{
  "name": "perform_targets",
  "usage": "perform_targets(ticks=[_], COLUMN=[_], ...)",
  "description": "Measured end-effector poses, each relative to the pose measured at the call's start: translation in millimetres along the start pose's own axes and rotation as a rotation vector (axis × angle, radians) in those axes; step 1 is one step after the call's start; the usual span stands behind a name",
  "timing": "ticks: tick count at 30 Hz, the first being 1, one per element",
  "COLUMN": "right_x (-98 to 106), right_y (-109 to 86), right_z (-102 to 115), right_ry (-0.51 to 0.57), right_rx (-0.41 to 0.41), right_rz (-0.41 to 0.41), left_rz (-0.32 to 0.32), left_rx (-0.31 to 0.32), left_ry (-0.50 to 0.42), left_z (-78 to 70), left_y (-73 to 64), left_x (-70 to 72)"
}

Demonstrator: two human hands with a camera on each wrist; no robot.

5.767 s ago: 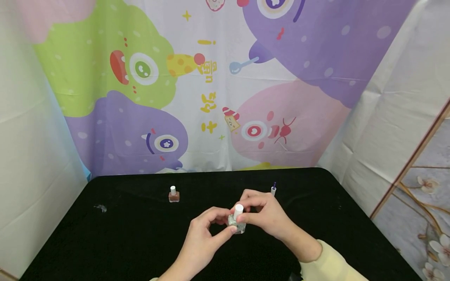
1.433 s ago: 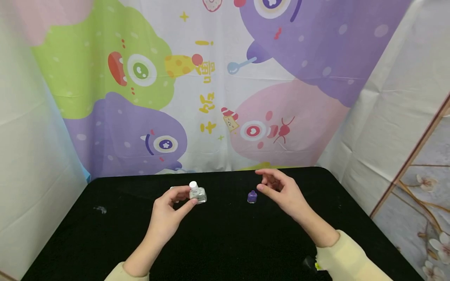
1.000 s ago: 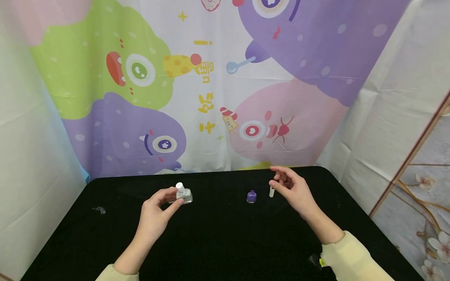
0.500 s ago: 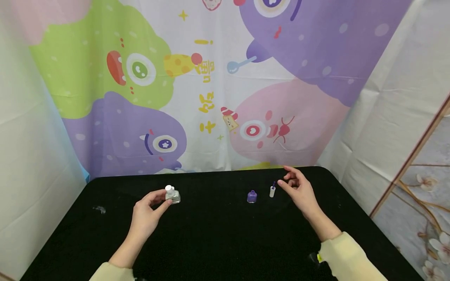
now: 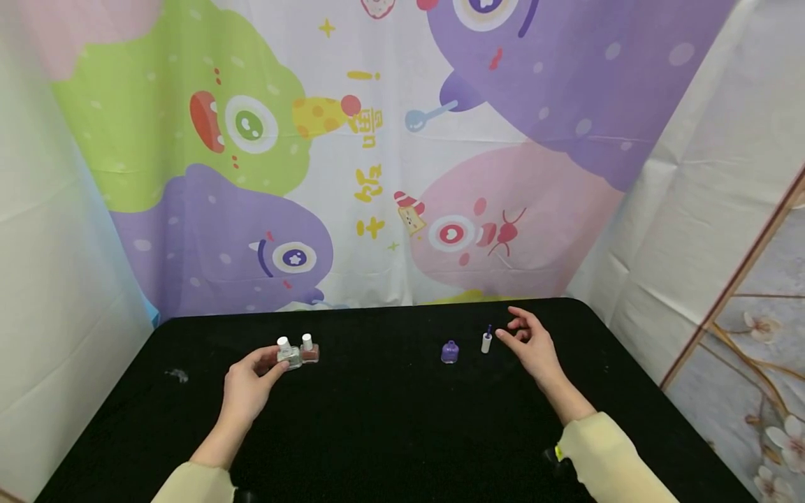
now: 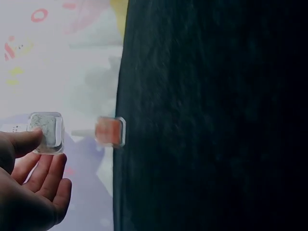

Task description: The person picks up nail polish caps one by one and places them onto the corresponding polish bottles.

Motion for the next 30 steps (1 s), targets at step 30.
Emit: perform_targets(ticks=[30], right_x=[-31], right_y=[18.3], right_z=[-45], right_ry=[-0.094], right_rx=[-0.18], right_rz=[0.207], left_rz=[0.085], left_rx=[0.184], left_ry=[0.088], left_z=[43.7], left_y=[13.3], left_x=[-1.5])
Point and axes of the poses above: each hand's wrist, its own y-axis towards the middle knuckle, its own x-axis out of the back of the hand, z = x × y, the point moved 4 cm from there along y, towards the middle knuckle, and after that the axes turned 3 degrees about z, right-handed, at the moved point
